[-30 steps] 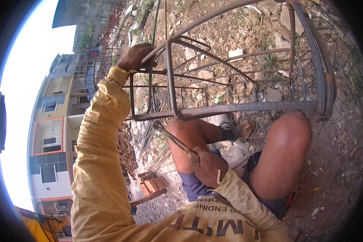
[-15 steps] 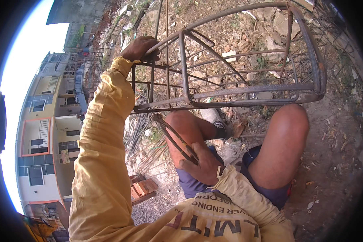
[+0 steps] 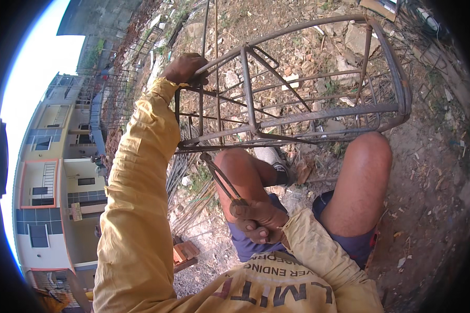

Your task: The person sits on the ground at a construction site and assembles a rectangular metal frame by hand. They position intersecting metal rods, bend them into place, and secure the joints using pliers to twist binding wire around the intersections.

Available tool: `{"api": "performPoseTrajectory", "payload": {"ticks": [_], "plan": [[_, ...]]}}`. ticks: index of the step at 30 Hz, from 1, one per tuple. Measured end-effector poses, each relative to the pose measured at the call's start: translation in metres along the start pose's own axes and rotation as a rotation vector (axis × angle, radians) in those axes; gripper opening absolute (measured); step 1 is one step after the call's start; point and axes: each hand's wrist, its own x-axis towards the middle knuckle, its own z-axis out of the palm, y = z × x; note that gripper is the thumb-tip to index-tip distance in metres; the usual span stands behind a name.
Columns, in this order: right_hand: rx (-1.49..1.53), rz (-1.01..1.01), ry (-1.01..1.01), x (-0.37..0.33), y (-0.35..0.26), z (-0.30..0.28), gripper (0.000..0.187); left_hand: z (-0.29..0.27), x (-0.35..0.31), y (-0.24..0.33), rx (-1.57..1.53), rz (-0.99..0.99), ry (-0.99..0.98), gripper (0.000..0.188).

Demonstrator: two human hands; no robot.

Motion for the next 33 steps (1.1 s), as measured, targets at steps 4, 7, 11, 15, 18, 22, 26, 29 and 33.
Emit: {"api": "performPoseTrajectory", "payload": {"ticks": [4,7,11,15,18,22,26,29,33], "plan": [[-0.435,-0.225,0.375,-0.015,-0.008,0.029,0.04,-0.001,0.0,0.005,-0.006,-0.098,-0.053,0.02],[-1.286,-0.506,0.83,-0.014,0.003,0.038,0.049,0.0,0.002,0.001,0.009,-0.129,-0.091,0.019],[-1.418,-0.469,0.868,-0.008,0.012,0.033,0.064,0.004,0.003,-0.006,0.008,-0.083,-0.092,0.023],[-0.083,-0.05,0.247,-0.013,-0.001,0.013,0.071,0.001,0.007,0.0,0.089,-0.089,-0.121,0.024],[0.02,-0.078,0.13,-0.01,0.002,0.011,0.074,-0.002,0.009,0.002,0.111,-0.094,-0.141,0.022],[-0.501,-0.115,0.379,-0.013,-0.012,0.029,0.063,-0.007,0.009,0.005,0.154,-0.104,-0.171,0.022],[-1.016,-0.256,0.632,-0.007,-0.011,0.01,0.046,-0.005,0.012,0.006,0.199,-0.057,-0.139,0.026],[-0.943,-0.205,0.631,-0.014,-0.023,0.034,0.034,-0.009,0.013,0.01,0.221,-0.063,-0.204,0.027],[0.111,0.016,0.135,-0.011,-0.015,0.017,0.027,-0.001,0.011,-0.002,0.186,-0.057,-0.149,0.025]]}}
